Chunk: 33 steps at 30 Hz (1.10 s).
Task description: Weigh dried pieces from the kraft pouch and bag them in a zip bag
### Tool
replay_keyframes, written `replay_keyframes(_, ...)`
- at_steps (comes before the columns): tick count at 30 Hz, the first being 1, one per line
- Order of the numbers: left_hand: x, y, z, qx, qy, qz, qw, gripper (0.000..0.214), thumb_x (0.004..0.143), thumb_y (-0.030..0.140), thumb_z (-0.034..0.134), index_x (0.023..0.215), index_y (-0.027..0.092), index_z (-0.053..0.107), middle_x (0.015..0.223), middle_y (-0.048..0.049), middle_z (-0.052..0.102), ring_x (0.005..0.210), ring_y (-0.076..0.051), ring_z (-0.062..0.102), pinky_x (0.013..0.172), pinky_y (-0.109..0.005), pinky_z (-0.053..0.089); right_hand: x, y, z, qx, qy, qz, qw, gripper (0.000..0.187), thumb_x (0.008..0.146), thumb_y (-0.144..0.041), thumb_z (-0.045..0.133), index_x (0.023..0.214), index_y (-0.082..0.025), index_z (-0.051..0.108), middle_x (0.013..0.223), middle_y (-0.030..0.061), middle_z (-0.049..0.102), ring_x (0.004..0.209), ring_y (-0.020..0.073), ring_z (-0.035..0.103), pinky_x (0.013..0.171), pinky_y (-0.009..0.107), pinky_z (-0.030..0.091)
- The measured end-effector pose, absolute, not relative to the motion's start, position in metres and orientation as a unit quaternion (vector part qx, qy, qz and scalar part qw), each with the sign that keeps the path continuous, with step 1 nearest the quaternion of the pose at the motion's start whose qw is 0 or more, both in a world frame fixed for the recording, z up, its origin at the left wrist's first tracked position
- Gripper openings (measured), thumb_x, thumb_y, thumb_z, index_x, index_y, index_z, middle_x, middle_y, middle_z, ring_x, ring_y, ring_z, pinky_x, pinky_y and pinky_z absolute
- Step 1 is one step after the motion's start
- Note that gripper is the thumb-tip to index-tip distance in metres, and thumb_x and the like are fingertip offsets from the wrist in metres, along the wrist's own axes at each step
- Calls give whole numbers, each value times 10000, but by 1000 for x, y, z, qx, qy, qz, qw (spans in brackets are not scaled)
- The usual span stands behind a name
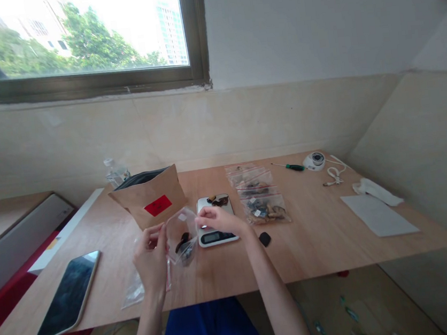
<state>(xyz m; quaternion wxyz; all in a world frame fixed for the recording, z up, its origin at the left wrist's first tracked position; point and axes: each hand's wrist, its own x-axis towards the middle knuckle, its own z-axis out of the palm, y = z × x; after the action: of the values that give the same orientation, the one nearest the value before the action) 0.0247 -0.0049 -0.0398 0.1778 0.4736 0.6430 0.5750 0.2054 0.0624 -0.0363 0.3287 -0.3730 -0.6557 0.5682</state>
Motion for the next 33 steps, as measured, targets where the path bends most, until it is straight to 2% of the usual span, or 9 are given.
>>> replay_keyframes(3, 30, -3, -40, 472, 624, 583, 218, 268, 804, 443, 556, 800, 182, 615, 576, 29, 564, 529, -127, 520, 544, -224, 394, 210, 81, -60, -515, -695, 344, 365, 277, 882, -356, 464, 1033, -164, 596, 1109, 105, 607, 1081, 203, 547, 925, 367, 421)
replay_keyframes(5, 32, -2, -42, 468, 622, 584, 230, 288, 796, 458, 562, 792, 174, 609, 592, 23, 572, 544, -128, 528, 549, -227, 400, 211, 91, -75, -596, -713, 194, 313, 381, 851, -346, 530, 1206, -208, 539, 1292, 140, 483, 1226, 265, 424, 996, 434, 337)
replay_keyframes(7, 33, -1, -45, 464, 622, 585, 234, 296, 791, 463, 565, 793, 170, 602, 606, 21, 578, 537, -126, 525, 542, -230, 399, 213, 99, -86, -629, -733, 117, 232, 526, 827, -385, 571, 1325, -272, 445, 1402, 145, 360, 1296, 317, 321, 1014, 477, 287)
replay_keyframes(10, 34, 0, -48, 464, 620, 584, 243, 295, 790, 462, 565, 799, 169, 595, 606, 23, 571, 527, -122, 513, 534, -231, 396, 216, 106, -93, -629, -752, 81, 178, 541, 864, -423, 514, 1376, -318, 373, 1386, 118, 389, 1259, 313, 356, 984, 446, 314)
replay_keyframes(14, 37, 0, -49, 452, 618, 587, 262, 306, 776, 474, 575, 792, 169, 586, 619, 17, 578, 537, -122, 521, 534, -230, 398, 218, 113, -92, -604, -780, 33, 160, 410, 912, -391, 442, 1318, -331, 455, 1224, 64, 541, 1101, 270, 461, 896, 371, 369)
replay_keyframes(18, 37, 0, -49, 443, 616, 591, 275, 319, 775, 488, 565, 789, 169, 574, 591, 30, 555, 474, -111, 488, 484, -227, 381, 218, 118, -89, -590, -795, -11, 144, 320, 935, -361, 407, 1198, -280, 570, 1136, 75, 571, 1042, 236, 491, 857, 321, 377)
replay_keyframes(22, 35, 0, -49, 446, 618, 592, 261, 316, 762, 477, 580, 780, 162, 588, 607, 16, 571, 519, -120, 514, 510, -227, 396, 217, 119, -89, -599, -790, -37, 123, 321, 959, -317, 334, 1053, -205, 619, 1036, 92, 579, 928, 198, 553, 748, 271, 398)
replay_keyframes(25, 35, 0, -48, 443, 619, 591, 266, 327, 753, 485, 583, 773, 159, 593, 605, 13, 572, 516, -124, 514, 501, -228, 397, 218, 118, -92, -618, -773, -45, 134, 300, 955, -307, 329, 1016, -186, 596, 1026, 90, 580, 886, 190, 574, 683, 258, 394)
replay_keyframes(33, 38, 1, -47, 437, 608, 601, 281, 330, 747, 482, 592, 769, 153, 583, 576, 26, 550, 471, -108, 490, 463, -218, 386, 221, 118, -93, -637, -751, -3, 172, 173, 898, -226, 394, 927, -179, 558, 964, 82, 611, 853, 188, 593, 669, 255, 378)
